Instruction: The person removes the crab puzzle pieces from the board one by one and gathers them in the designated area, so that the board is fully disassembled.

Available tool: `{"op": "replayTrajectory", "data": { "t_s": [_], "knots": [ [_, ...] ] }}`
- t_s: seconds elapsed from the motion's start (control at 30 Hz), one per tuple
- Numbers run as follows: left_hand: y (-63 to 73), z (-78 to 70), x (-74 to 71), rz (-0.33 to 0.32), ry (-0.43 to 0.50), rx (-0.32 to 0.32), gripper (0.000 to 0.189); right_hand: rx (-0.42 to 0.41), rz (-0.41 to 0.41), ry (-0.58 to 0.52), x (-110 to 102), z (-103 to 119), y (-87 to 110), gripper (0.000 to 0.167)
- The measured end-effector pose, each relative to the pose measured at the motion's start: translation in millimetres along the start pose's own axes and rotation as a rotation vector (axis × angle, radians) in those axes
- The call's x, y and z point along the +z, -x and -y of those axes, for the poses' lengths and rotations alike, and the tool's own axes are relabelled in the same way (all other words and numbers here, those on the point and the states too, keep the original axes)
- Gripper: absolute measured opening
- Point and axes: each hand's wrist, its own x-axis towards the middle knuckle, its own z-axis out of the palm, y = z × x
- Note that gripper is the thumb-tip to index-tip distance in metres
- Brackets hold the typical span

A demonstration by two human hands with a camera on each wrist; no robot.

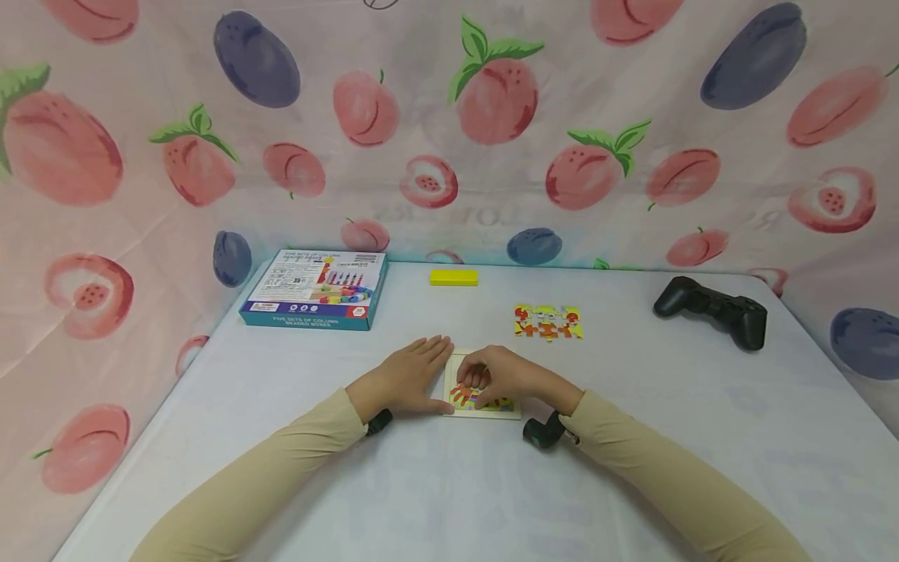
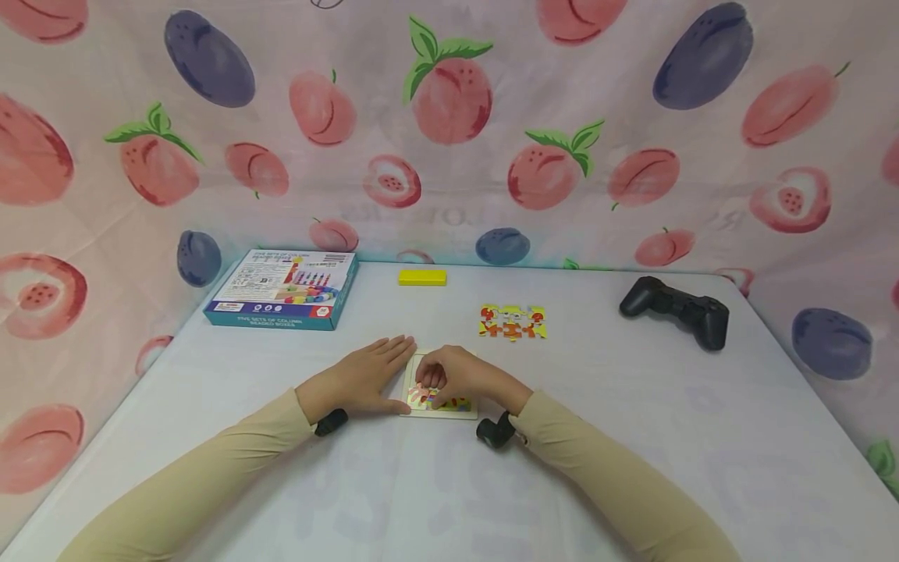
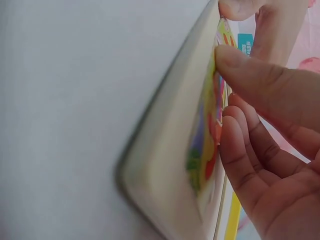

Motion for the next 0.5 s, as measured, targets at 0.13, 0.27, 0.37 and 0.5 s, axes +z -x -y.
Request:
{"op": "replayTrajectory", "data": {
  "t_s": [0.13,0.27,0.37,0.5],
  "knots": [
    [1.0,0.2,-0.7,-0.001,0.015,0.004,0.1,0.01,-0.011,-0.016,0.4,1.5,-0.6,0.028],
    [1.3,-0.1,-1.5,0.001,0.014,0.001,0.101,0.012,-0.017,-0.027,0.1,2.5,-0.6,0.029],
    [1.1,-0.4,-1.7,0.005,0.01,-0.005,0.102,0.018,-0.022,-0.031,-0.3,2.2,-0.8,0.028],
    [0.6,-0.1,-1.5,0.007,0.008,-0.006,0.102,0.036,-0.028,-0.03,-0.3,0.8,-1.7,0.026]
  ]
}}
